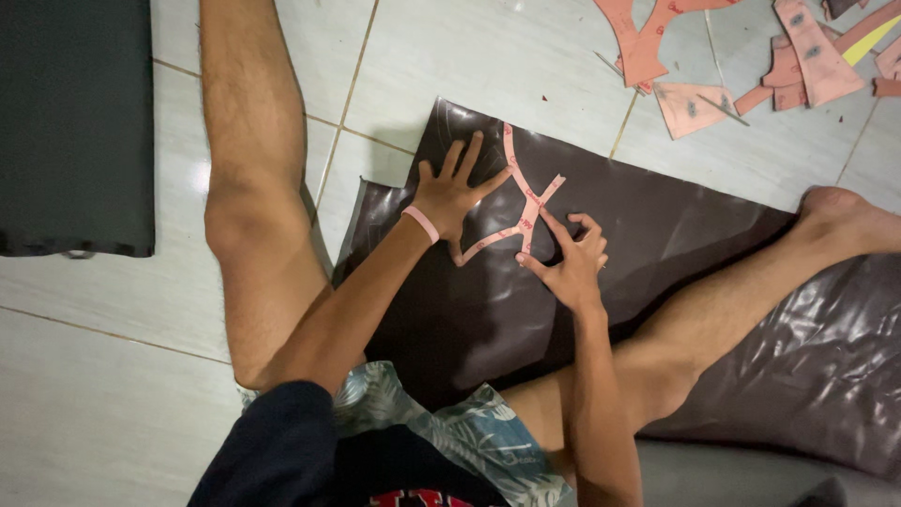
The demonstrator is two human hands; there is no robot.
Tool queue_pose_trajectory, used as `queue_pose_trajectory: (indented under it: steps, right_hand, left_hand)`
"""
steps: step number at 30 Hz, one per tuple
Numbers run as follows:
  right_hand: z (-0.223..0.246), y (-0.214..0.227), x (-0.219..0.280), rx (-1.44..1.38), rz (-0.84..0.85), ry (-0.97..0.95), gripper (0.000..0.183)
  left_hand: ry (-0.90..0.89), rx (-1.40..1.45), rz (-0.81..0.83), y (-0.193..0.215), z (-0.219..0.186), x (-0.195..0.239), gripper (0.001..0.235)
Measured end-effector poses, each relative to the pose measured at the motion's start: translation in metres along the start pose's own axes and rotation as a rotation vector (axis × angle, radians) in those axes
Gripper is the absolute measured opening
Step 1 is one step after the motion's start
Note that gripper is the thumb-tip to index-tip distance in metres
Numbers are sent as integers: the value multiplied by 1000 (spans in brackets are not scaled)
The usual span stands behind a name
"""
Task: The person sits on the floor and uses a pink paper template to trace a branching pattern onto a large dark sheet of material. They repeatedly reposition the template and trace its outline with a white marking tool.
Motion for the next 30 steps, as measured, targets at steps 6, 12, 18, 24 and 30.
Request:
queue_pose_trajectory:
  steps: [6,12,18,24,30]
  right_hand:
    - [0,0,0,-25,4,-1,81]
    - [0,0,-1,-22,-7,23,81]
    - [2,3,0,8,-7,32,82]
    - [1,2,-2,-5,-8,29,83]
    - [-1,1,-1,-3,10,26,82]
  left_hand:
    - [2,-17,7,1,-1,-1,170]
    - [-9,-6,3,1,1,-4,170]
    - [-25,14,-9,2,0,1,169]
    - [-12,3,-2,2,0,0,169]
    - [-26,2,-20,1,-4,-1,170]
Point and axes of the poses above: each hand's wrist, its own x-axis away from the middle knuckle, its own y-axis out of the back of the hand, z = x × y, the point moved 4 cm from there along -x, towards the middle knuckle, and after that the axes turned 14 degrees about z, right-handed, at the moved point
